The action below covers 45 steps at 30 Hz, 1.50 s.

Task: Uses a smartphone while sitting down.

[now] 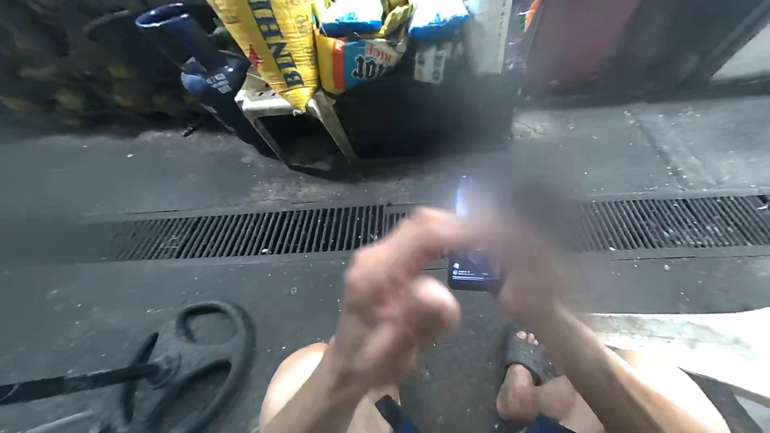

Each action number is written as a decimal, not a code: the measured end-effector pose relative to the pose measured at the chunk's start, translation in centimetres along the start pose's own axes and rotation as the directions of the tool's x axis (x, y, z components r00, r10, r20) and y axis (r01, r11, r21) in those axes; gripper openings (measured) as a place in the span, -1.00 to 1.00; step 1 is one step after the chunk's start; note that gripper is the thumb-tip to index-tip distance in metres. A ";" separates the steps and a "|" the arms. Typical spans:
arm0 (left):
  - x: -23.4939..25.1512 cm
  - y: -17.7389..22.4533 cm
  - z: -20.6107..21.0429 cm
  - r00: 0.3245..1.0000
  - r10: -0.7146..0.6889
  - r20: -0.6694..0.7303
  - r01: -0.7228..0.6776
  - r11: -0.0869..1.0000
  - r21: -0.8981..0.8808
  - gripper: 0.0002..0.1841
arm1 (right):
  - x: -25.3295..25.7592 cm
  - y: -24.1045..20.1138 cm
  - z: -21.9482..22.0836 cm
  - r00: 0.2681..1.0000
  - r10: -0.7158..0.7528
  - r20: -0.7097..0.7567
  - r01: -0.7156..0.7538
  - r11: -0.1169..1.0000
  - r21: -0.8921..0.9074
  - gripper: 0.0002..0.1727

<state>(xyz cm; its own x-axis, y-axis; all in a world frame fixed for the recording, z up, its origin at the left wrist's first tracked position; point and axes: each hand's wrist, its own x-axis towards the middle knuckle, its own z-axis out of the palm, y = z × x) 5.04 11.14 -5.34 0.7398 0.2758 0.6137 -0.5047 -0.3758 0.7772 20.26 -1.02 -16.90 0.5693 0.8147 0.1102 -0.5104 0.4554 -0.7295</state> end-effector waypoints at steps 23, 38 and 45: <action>-4.6 -11.1 1.8 0.619 -0.763 -0.184 0.595 0.609 -0.524 -0.06 | 0.8 4.7 0.5 0.983 0.173 -0.060 -0.172 0.985 0.028 -0.05; -6.0 -12.6 1.8 0.646 -0.749 -0.146 0.613 0.623 -0.486 0.10 | 0.7 5.5 -0.6 0.984 0.178 -0.018 -0.177 0.984 0.022 -0.09; -6.0 -12.5 2.0 0.630 -0.762 -0.150 0.645 0.621 -0.445 0.13 | 0.4 5.3 -0.8 0.985 0.172 -0.027 -0.172 0.985 -0.007 -0.10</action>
<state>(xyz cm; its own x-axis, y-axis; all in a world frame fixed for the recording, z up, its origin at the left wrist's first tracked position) 7.78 12.40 -19.05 0.7841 0.5925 -0.1849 -0.0343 0.3388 0.9402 18.24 1.44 -21.26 0.4901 0.8710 -0.0347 -0.5961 0.3059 -0.7423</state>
